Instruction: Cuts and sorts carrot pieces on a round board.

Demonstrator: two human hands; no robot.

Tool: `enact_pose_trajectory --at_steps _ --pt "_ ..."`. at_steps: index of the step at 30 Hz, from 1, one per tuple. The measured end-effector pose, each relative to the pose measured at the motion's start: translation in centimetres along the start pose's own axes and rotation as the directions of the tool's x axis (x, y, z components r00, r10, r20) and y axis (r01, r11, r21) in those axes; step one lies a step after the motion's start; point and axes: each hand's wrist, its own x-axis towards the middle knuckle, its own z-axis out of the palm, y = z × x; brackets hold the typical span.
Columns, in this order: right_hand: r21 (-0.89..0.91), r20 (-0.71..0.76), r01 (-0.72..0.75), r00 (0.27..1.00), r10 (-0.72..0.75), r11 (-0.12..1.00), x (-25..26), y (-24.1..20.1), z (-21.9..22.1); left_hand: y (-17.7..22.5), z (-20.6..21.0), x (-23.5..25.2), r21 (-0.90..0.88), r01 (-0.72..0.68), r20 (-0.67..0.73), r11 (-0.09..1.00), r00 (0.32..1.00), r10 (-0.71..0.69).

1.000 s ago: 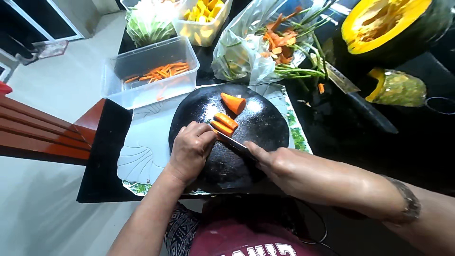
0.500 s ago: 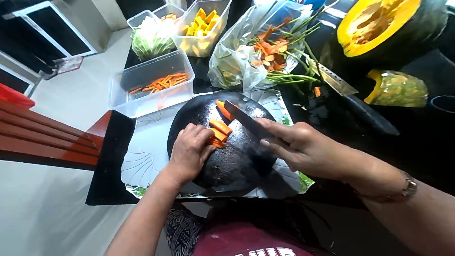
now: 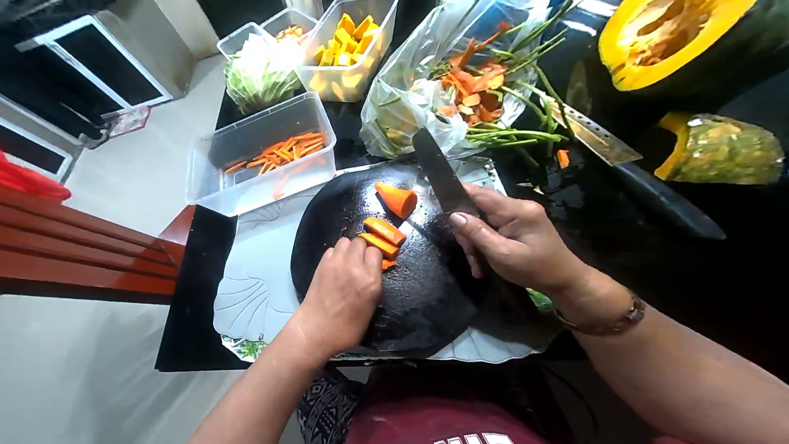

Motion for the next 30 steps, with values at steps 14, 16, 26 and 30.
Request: enact_pose_trajectory --at_steps 14,16,26,30 --pt "0.043 0.052 0.009 0.999 -0.011 0.999 0.1 1.2 -0.2 -4.4 -3.7 0.8 -0.037 0.044 -0.096 0.998 0.994 -0.047" --pt "0.058 0.061 -0.009 0.998 0.005 0.998 0.1 1.2 -0.2 -7.0 -5.4 2.3 0.008 0.107 -0.191 0.994 0.976 -0.104" --pt "0.062 0.057 -0.029 0.998 0.026 0.998 0.0 0.9 -0.2 -8.6 -5.7 5.4 -0.094 0.254 -0.146 0.963 0.953 -0.265" --pt "0.023 0.052 -0.037 0.998 0.036 0.999 0.1 0.7 -0.2 -5.0 -1.5 2.8 -0.307 -0.103 -0.072 0.946 0.994 0.084"
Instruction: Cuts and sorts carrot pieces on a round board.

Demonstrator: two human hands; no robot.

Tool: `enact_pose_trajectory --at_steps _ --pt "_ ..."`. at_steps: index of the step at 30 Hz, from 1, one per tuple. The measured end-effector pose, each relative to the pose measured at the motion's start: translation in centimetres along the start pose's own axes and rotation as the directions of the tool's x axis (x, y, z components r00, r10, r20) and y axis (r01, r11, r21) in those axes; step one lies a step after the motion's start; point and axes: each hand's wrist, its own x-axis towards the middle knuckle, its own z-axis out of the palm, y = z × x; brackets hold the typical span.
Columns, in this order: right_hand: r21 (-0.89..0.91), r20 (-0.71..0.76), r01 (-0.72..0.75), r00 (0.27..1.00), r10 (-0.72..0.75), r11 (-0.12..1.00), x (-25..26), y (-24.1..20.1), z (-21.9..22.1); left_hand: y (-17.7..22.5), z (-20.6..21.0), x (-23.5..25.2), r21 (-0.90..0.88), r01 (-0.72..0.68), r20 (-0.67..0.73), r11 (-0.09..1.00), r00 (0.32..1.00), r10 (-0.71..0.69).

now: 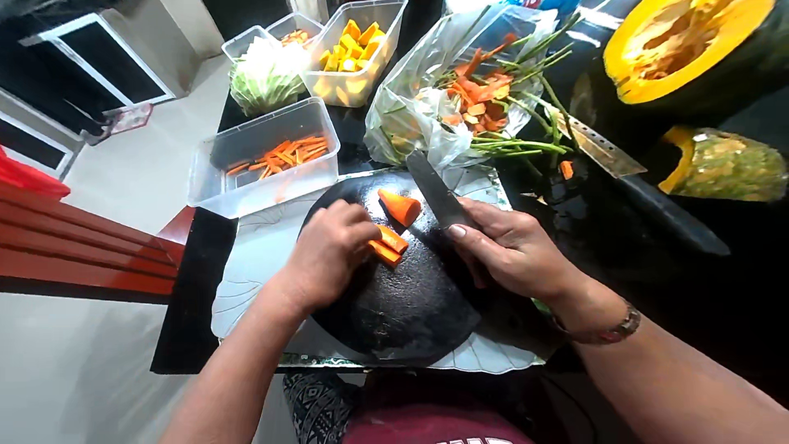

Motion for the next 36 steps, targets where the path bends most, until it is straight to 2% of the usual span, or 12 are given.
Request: enact_pose_trajectory --at_steps 3,8,12,15,19,22,25,31,33,36 --pt "-0.007 -0.004 -0.003 1.000 0.003 1.000 -0.1 0.0 0.1 -0.1 1.8 -1.4 -0.033 -0.032 -0.007 0.999 0.999 0.031" --pt "-0.020 -0.010 0.013 1.000 -0.013 1.000 -0.2 -0.1 0.2 0.3 2.5 -3.9 -0.087 0.004 -0.099 0.996 0.995 -0.013" --pt "-0.063 0.014 0.008 1.000 -0.007 0.998 -0.1 -0.2 0.1 0.8 3.7 -5.2 -0.177 0.072 -0.264 0.982 0.957 -0.118" --pt "-0.236 0.077 0.044 0.997 -0.027 0.971 -0.3 -0.9 0.3 1.1 3.8 -5.0 -0.218 0.101 -0.301 0.971 0.939 -0.166" --pt "-0.430 0.235 0.145 0.971 -0.045 0.891 -1.6 -3.0 1.5 1.5 4.1 -4.8 -0.209 0.142 -0.307 0.968 0.930 -0.203" --pt "-0.571 0.318 0.226 0.947 -0.041 0.789 -2.3 -4.9 2.5 1.6 4.1 -4.7 -0.248 0.175 -0.411 0.953 0.872 -0.267" --pt "-0.636 0.348 0.252 0.937 -0.021 0.730 -2.6 -5.9 3.3 2.0 2.7 -3.8 -0.249 0.210 -0.524 0.946 0.792 -0.314" --pt "-0.737 0.354 0.236 0.933 0.064 0.634 -2.4 -7.0 4.6 1.9 0.3 1.2 -0.212 0.149 -0.684 0.966 0.684 -0.255" --pt "-0.753 0.341 0.229 0.938 0.068 0.616 -2.3 -7.1 4.8 2.2 0.2 3.1 -0.222 0.140 -0.689 0.965 0.678 -0.257" --pt "-0.759 0.339 0.219 0.937 0.085 0.613 -2.5 -7.2 5.0 2.4 0.7 5.3 -0.224 0.133 -0.660 0.965 0.708 -0.251"
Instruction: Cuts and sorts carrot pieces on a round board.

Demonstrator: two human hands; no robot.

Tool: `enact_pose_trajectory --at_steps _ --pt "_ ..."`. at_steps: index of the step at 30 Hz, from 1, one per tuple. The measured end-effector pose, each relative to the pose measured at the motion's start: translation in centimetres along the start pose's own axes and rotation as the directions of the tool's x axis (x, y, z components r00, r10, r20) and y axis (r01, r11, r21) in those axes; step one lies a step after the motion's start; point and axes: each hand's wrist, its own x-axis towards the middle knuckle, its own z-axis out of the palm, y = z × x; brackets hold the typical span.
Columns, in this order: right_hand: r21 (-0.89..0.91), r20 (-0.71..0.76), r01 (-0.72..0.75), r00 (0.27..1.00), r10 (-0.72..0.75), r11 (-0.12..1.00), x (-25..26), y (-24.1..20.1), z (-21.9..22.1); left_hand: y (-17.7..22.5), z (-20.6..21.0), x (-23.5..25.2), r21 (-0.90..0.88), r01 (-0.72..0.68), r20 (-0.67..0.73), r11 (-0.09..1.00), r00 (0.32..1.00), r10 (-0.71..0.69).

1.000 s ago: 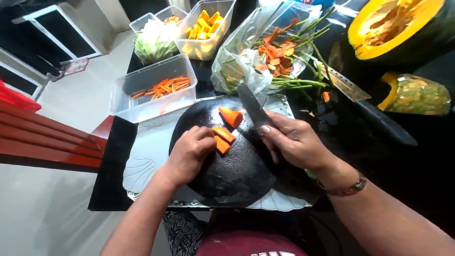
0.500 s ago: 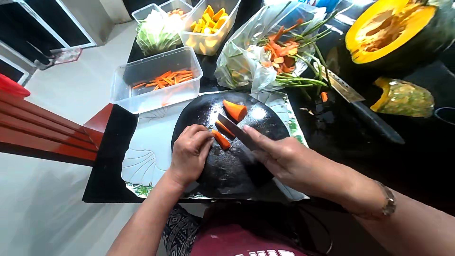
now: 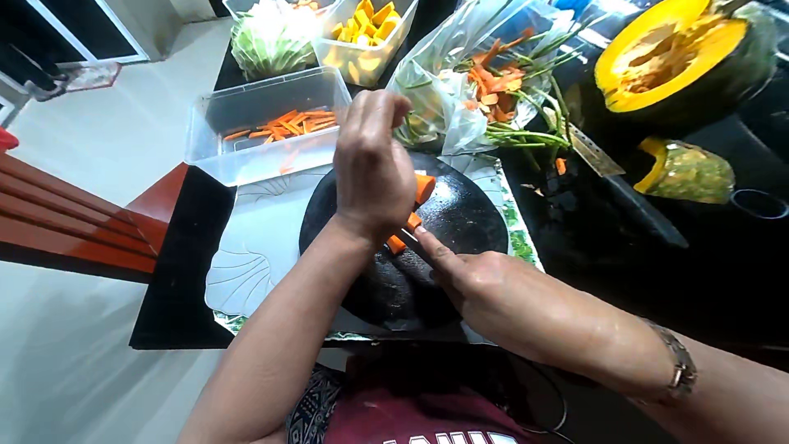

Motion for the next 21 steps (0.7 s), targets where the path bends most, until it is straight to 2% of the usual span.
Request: enact_pose_trajectory --at_steps 9,14,21 --pt "0.015 -0.034 0.008 0.999 -0.007 1.000 -0.1 0.0 0.4 -0.2 2.7 0.5 0.017 0.094 0.223 0.995 0.970 -0.095" --pt "-0.015 0.009 -0.024 1.000 0.024 1.000 -0.1 -0.4 0.4 -0.6 3.2 0.2 0.042 0.100 0.337 0.994 0.935 -0.108" --pt "-0.086 0.016 -0.001 1.000 0.003 0.996 0.3 -1.2 0.3 -1.2 3.7 -0.2 0.062 0.014 0.503 0.998 0.863 -0.043"
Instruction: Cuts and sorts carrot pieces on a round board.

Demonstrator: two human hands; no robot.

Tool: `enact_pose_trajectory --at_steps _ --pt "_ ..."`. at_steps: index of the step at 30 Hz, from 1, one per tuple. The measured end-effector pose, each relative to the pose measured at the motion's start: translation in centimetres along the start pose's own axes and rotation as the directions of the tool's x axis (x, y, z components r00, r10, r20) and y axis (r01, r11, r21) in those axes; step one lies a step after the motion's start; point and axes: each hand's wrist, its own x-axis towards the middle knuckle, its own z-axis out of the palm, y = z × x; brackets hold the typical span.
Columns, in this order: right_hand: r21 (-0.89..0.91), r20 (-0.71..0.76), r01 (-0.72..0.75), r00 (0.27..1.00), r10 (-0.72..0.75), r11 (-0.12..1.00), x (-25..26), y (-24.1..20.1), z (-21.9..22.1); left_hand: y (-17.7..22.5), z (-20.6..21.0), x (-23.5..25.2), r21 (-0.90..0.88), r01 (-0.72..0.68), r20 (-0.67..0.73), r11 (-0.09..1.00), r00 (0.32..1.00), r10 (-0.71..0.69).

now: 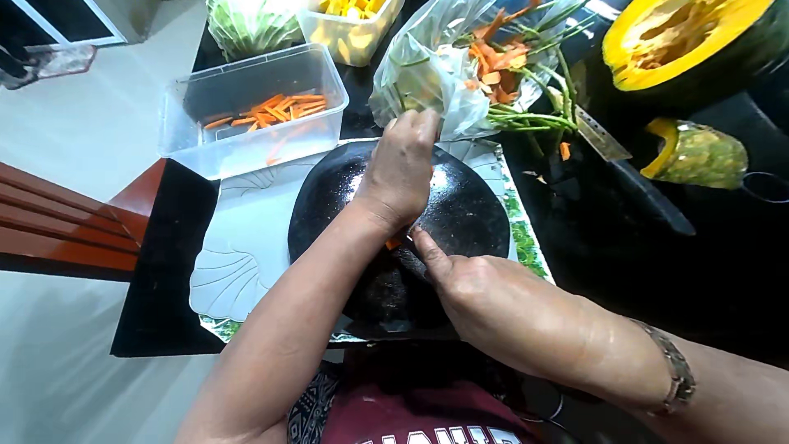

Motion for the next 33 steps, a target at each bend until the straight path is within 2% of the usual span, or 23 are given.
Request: enact_pose_trajectory --at_steps 4,7,10,13,16,18,21,24,27,33 --pt "0.014 0.127 -0.030 0.991 0.028 0.999 0.7 -0.2 0.1 -1.0 0.8 -0.8 0.000 -0.032 0.008 0.999 0.999 0.032" --pt "0.104 0.198 -0.089 0.978 0.068 0.991 1.2 0.3 0.1 -1.6 1.1 -0.8 -0.016 -0.064 -0.052 0.998 0.997 0.063" --pt "0.256 0.291 -0.184 0.951 0.106 0.949 1.5 1.5 -0.1 -2.0 1.6 -0.8 -0.093 -0.120 -0.181 0.988 0.978 0.101" --pt "0.359 0.378 -0.295 0.913 0.151 0.885 1.9 1.9 -0.9 -1.8 0.7 -1.9 -0.191 -0.089 -0.266 0.978 0.963 0.036" --pt "0.495 0.487 -0.444 0.854 0.184 0.747 2.1 2.5 -1.6 -0.6 -1.9 -5.3 -0.177 -0.010 -0.186 0.984 0.982 -0.023" --pt "0.574 0.510 -0.483 0.843 0.173 0.662 1.9 3.0 -1.5 -0.3 -3.0 -7.7 -0.120 0.004 -0.085 0.993 0.996 -0.014" --pt "0.653 0.535 -0.526 0.830 0.159 0.545 1.7 3.3 -1.6 -1.3 -2.9 -9.8 -0.079 -0.007 0.017 0.997 1.000 0.008" --pt "0.691 0.554 -0.554 0.819 0.151 0.465 1.4 3.3 -1.7 -2.0 -2.4 -10.7 -0.116 -0.031 0.026 0.993 0.999 0.034" --pt "0.712 0.465 -0.495 0.864 0.194 0.498 0.4 3.2 -1.3 -2.1 -2.3 -11.2 -0.085 -0.090 0.055 0.992 0.994 0.095" --pt "0.644 0.254 -0.302 0.951 0.176 0.703 -1.0 3.5 -1.2 -1.7 -2.4 -11.5 -0.072 -0.095 0.070 0.993 0.992 0.100"
